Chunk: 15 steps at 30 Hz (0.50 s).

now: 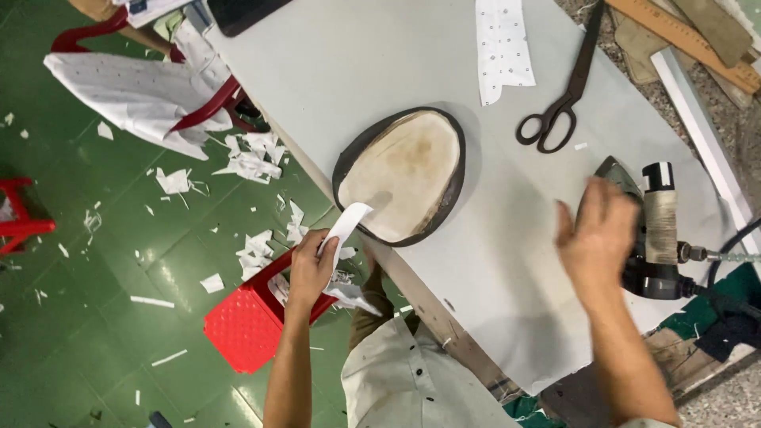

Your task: The person irons a white fabric strip on a curved ironing board using a steam iron. They repeatedly position the fabric, press it with the iron, and use a black rectangular object to hold the fabric in place while ironing.

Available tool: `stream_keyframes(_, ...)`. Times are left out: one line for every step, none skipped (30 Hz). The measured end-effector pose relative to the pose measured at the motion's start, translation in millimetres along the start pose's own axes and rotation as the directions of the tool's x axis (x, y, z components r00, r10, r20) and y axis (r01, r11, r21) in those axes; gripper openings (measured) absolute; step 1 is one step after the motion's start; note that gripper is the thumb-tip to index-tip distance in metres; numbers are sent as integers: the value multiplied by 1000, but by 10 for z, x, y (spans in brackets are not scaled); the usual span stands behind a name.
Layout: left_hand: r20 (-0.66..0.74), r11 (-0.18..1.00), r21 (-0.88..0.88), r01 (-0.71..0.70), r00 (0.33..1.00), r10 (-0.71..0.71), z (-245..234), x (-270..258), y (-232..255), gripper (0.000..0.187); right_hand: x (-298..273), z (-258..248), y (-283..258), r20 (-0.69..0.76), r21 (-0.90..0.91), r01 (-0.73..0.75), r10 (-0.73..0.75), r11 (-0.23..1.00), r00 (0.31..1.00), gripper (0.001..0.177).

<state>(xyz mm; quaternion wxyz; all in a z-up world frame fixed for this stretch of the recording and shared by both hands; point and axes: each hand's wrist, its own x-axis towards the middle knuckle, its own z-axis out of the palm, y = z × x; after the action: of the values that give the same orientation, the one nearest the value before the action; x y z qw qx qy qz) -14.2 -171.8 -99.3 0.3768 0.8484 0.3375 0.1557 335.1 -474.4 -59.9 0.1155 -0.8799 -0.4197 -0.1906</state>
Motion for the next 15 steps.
stream_keyframes(-20, 1000, -3, 21, 1000, -21, 16, -106, 137, 27, 51, 258, -185, 3, 10, 27, -27, 1000, 1000, 48)
stream_keyframes(-70, 997, -28, 72, 995, -74, 26, -208, 274, 19, 89, 509, -385, 162, 426, -194, 136, 884, 977, 51)
stream_keyframes(-117, 992, -50, 116, 986, -121, -16, -279, 398, 12, 131, 761, -637, 378, 711, -426, 207, 560, 903, 55)
stream_keyframes(-136, 990, -48, 129, 981, -135, -15, -374, 476, 12, 308, 758, -820, 380, 719, -414, 184, 559, 907, 55)
stream_keyframes(-118, 996, -52, 76, 990, -82, -25, -445, 543, 11, 466, 752, -1015, 622, 674, -656, 217, 340, 752, 71)
stream_keyframes(-99, 998, -57, 23, 995, -28, -33, -517, 617, 9, 621, 736, -1209, 822, 530, -841, 176, 109, 541, 89)
stream_keyframes(-108, 998, -53, 19, 994, -25, -42, -579, 637, 9, 625, 816, -1260, 818, 538, -836, 171, 109, 549, 89)
stream_keyframes(-110, 998, -61, 9, 994, -16, -49, -642, 655, 9, 630, 896, -1312, 841, 490, -861, 188, 136, 508, 95)
stream_keyframes(-104, 997, -73, 3, 995, -11, -45, -733, 675, 10, 588, 964, -1352, 863, 432, -887, 212, 160, 459, 102)
stream_keyframes(-104, 997, -73, 4, 995, -11, -46, -775, 680, 10, 584, 846, -1469, 863, 432, -887, 212, 161, 459, 102)
stream_keyframes(-109, 995, -92, -24, 994, 14, -43, -810, 680, 11, 588, 740, -1589, 858, 451, -888, 228, 90, 460, 96)
stream_keyframes(-115, 992, -111, -52, 993, 39, -40, -843, 678, 11, 593, 637, -1709, 854, 469, -883, 244, 19, 459, 91)
stream_keyframes(-114, 993, -107, -51, 993, 39, -45, -868, 673, 11, 489, 611, -1736, 855, 469, -883, 241, 16, 459, 91)
stream_keyframes(-107, 993, -91, -79, 992, 69, -53, -890, 667, 12, 389, 587, -1766, 828, 517, -855, 280, -43, 486, 81)
stream_keyframes(-100, 992, -68, -103, 990, 95, -86, -917, 652, 13, 293, 572, -1829, 801, 561, -821, 315, -102, 509, 71)
